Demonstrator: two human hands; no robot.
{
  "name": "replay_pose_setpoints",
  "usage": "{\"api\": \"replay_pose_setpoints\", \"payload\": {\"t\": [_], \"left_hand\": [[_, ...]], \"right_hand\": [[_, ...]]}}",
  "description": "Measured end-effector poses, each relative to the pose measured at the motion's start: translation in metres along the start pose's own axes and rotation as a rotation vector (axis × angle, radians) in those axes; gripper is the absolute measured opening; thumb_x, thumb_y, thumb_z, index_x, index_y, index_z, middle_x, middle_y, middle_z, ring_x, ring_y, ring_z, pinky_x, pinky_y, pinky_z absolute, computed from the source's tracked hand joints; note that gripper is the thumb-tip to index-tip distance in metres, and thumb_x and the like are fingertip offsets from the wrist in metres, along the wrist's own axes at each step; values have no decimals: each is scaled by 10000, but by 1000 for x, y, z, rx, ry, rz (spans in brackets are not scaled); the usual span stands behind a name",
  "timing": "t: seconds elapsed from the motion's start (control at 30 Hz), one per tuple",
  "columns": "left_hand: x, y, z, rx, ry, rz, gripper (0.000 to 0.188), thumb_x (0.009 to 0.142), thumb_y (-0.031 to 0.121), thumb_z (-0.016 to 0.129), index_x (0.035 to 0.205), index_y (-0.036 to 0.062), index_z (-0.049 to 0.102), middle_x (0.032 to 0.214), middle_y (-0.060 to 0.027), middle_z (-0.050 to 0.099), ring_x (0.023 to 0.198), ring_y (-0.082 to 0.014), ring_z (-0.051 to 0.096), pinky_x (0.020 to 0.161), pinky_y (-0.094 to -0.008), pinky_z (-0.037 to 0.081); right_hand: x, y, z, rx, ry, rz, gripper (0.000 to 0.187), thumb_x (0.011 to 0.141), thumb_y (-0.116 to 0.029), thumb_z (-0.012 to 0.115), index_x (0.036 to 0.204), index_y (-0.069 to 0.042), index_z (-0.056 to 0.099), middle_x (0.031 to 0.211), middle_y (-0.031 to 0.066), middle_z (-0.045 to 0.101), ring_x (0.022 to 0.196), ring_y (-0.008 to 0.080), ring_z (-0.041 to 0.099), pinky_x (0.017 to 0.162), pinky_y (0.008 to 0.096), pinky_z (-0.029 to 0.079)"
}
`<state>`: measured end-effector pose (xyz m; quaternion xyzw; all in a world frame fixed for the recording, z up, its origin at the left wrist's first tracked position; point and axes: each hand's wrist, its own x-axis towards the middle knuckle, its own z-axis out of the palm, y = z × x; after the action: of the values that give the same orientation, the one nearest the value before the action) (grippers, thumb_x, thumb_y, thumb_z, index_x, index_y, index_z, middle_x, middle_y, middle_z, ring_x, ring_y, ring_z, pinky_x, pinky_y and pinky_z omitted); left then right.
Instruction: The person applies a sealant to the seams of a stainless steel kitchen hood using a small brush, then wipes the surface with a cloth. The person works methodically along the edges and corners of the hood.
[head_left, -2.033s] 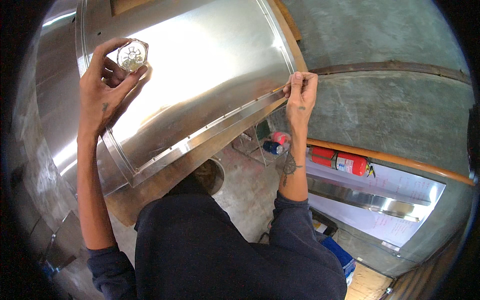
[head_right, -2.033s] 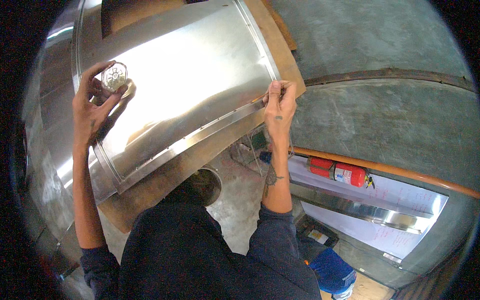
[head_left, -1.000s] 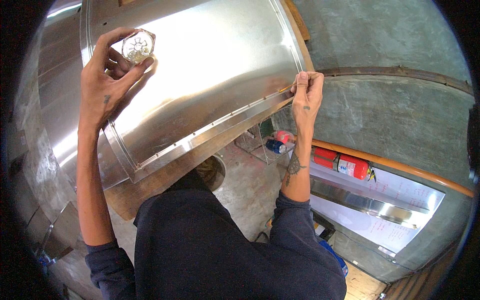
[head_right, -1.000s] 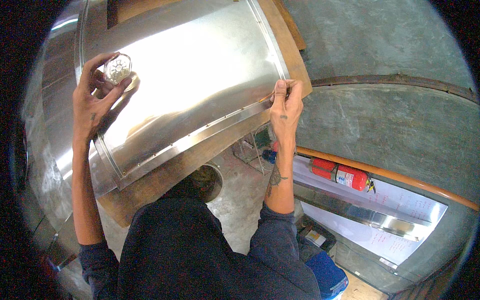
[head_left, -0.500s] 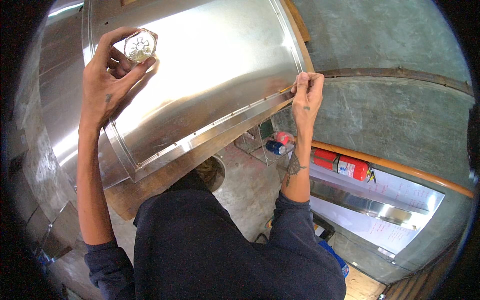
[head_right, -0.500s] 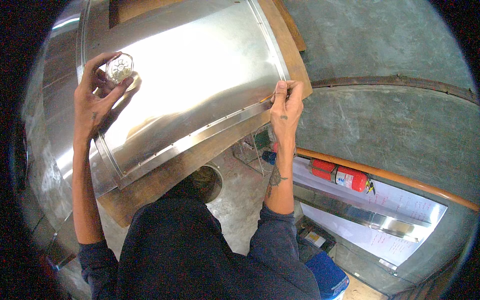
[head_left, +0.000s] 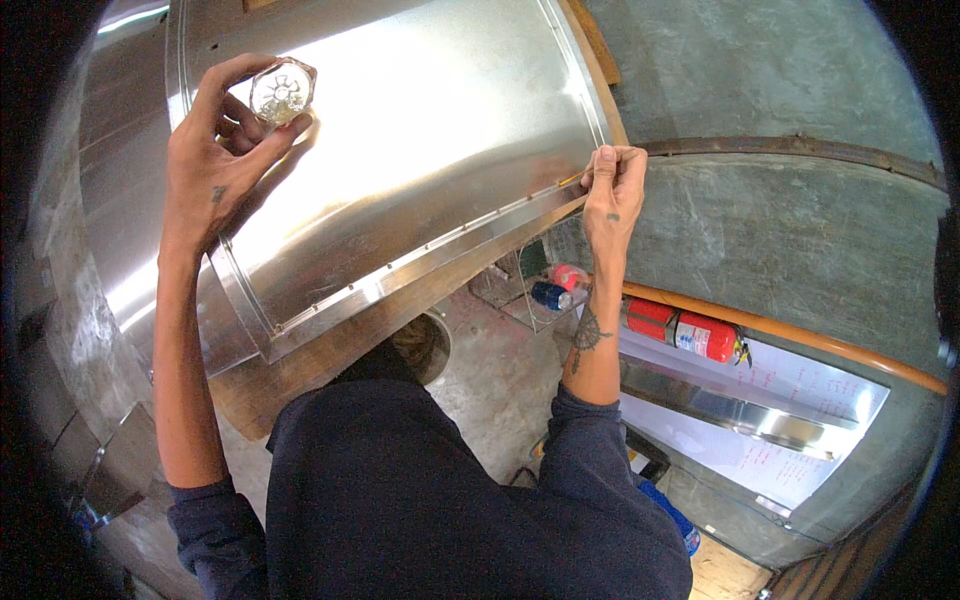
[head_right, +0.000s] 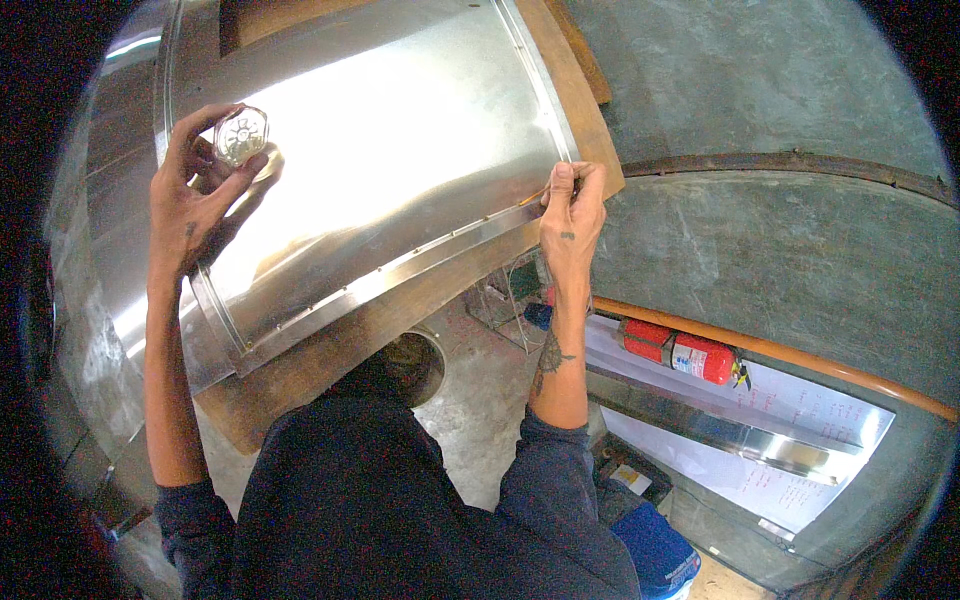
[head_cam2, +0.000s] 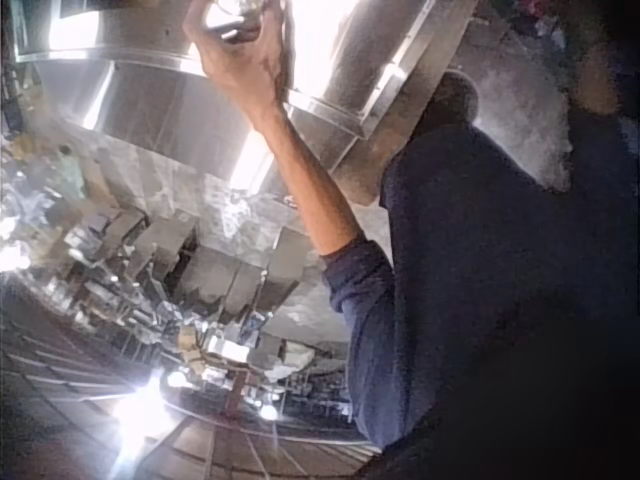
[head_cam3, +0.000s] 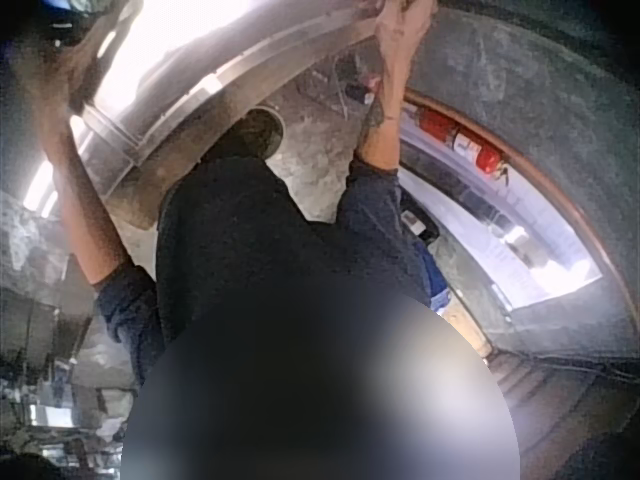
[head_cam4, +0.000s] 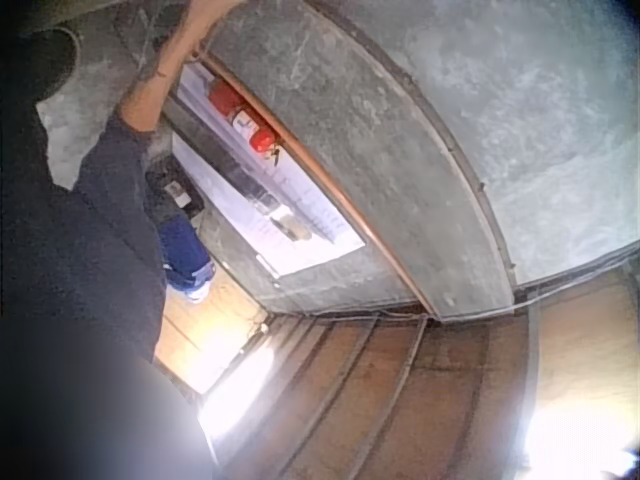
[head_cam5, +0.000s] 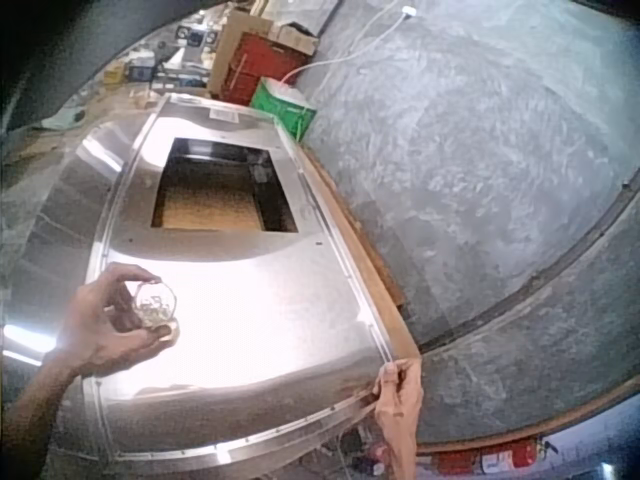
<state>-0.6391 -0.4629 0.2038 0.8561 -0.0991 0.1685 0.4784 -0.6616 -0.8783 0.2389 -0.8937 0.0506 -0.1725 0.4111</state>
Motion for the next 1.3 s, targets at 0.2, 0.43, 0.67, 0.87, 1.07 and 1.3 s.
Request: {"api": "replay_pose_setpoints", "payload": {"t": [0.2,0.43,0.67,0.87,1.07,1.3], "left_hand": [[-1,-2,-1,14,0,-1,588,897,303,868,1426,204,631,785,15,626,658,-69,599,565,-237,526],[-1,3,-2,10,-11,-38,583,901,312,865,1420,190,630,778,15,613,642,-73,583,559,-246,510],[-2,11,-7,-30,-41,-42,553,905,308,860,1376,141,626,820,-41,677,685,-101,627,572,-278,520],[1,18,-13,3,-65,-68,585,846,297,901,1342,120,646,914,-70,731,730,-134,666,626,-311,560],[4,23,-16,-33,-102,-132,559,842,272,901,1310,96,652,891,-62,714,711,-128,640,637,-317,556],[5,24,-15,-7,-108,-146,559,844,282,896,1316,112,647,913,-77,723,736,-135,657,670,-332,568]], "right_hand": [[1,0,1,-2,1,9,265,1144,-279,551,991,-63,530,853,12,568,732,90,531,689,262,483],[4,3,2,200,86,-8,248,1136,-262,569,1013,-50,532,823,32,597,705,93,556,633,261,477],[5,-70,46,478,172,-108,224,1104,-257,641,1037,-52,584,862,56,660,691,87,558,603,236,460],[-14,-148,117,507,-31,-235,201,1082,-214,677,1104,-15,663,906,51,722,720,79,595,652,245,498],[-18,-172,161,281,-108,-407,166,1051,-161,704,1057,3,732,885,58,744,690,72,604,614,253,486],[-17,-177,156,281,-68,-382,211,1062,-209,704,1055,2,709,884,52,732,711,75,602,625,254,492]]}}
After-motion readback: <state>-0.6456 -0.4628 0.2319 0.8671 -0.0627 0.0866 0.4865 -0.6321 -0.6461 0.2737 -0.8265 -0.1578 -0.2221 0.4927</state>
